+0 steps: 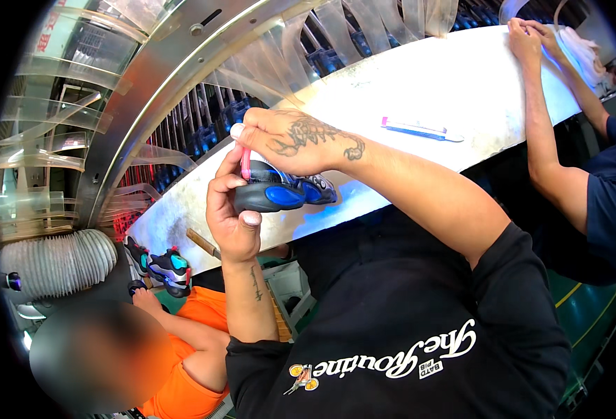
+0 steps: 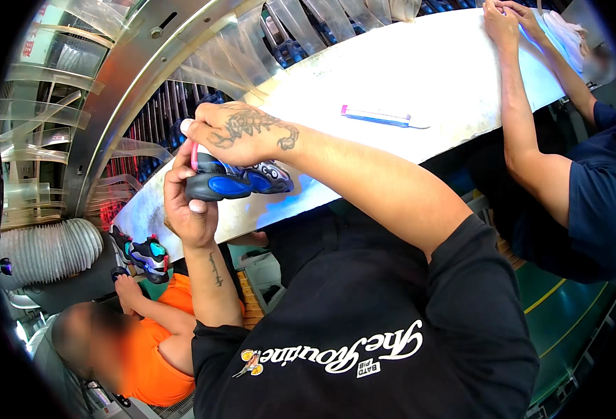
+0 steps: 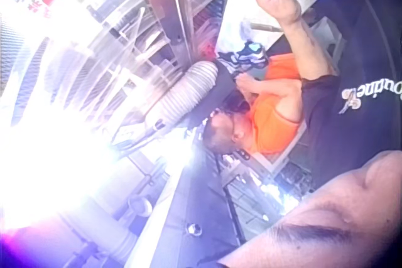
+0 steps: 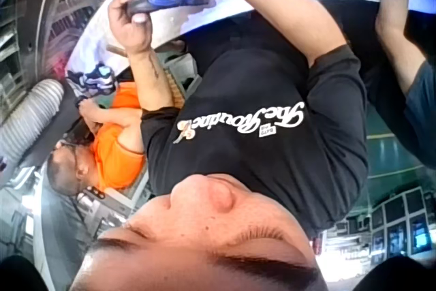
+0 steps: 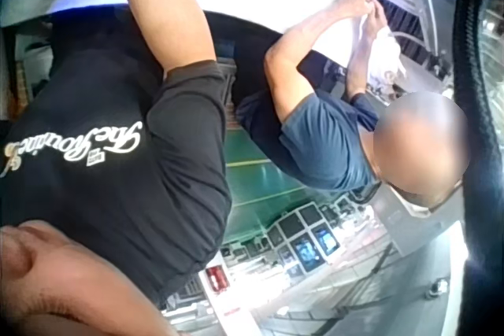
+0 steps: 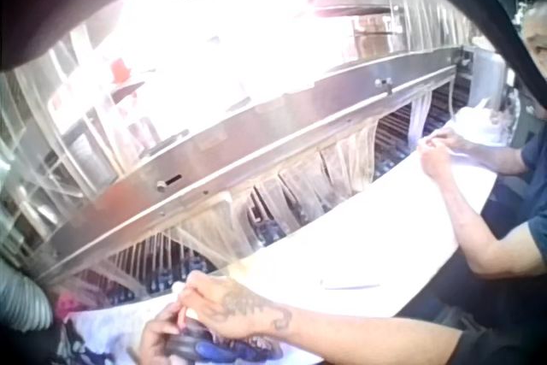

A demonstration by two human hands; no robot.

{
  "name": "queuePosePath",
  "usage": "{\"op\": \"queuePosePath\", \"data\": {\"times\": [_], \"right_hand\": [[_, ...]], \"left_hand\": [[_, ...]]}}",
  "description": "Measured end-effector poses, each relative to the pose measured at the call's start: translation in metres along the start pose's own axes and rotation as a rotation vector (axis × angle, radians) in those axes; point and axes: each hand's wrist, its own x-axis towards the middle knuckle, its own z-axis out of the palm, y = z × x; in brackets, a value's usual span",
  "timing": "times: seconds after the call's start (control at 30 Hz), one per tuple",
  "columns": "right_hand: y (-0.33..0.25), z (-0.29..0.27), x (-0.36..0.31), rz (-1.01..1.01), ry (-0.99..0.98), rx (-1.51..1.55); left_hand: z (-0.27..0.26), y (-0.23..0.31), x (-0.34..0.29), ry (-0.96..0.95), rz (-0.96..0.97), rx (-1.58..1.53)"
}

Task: The person assembles a sneaker by inserting the insole and attaching the sole to the upper. They use a utility knife to trim excess material and a marker to apply details to the shoe's surface. The process involves repeated handling and inspection of the shoe components.

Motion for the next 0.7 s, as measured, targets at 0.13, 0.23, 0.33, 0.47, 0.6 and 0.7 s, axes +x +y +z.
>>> {"op": "queuePosePath", "data": {"times": [0.13,0.23,0.33,0.47,0.6,0.7], "right_hand": [[0.003,-0.001,0.003,0.104,0.004,0.048],[-0.002,-0.004,0.002,0.161,-0.014,0.104],[0.003,0.003,-0.001,0.122,0.056,0.112],[0.005,0.015,-0.023,-0.003,0.241,-0.008],[0.017,0.011,-0.078,-0.17,0.455,-0.008],[-0.005,0.019,-0.13,-0.251,0.469,-0.166]], "left_hand": [[-0.001,-0.003,0.005,-0.003,-0.018,-0.011],[0.0,0.001,0.004,0.022,-0.014,0.045],[-0.001,0.007,0.003,0.003,0.018,0.148],[-0.007,0.019,-0.016,-0.042,0.055,0.321],[-0.002,0.017,-0.026,0.112,0.018,0.165],[-0.017,0.01,-0.041,0.137,0.082,0.225]]}}
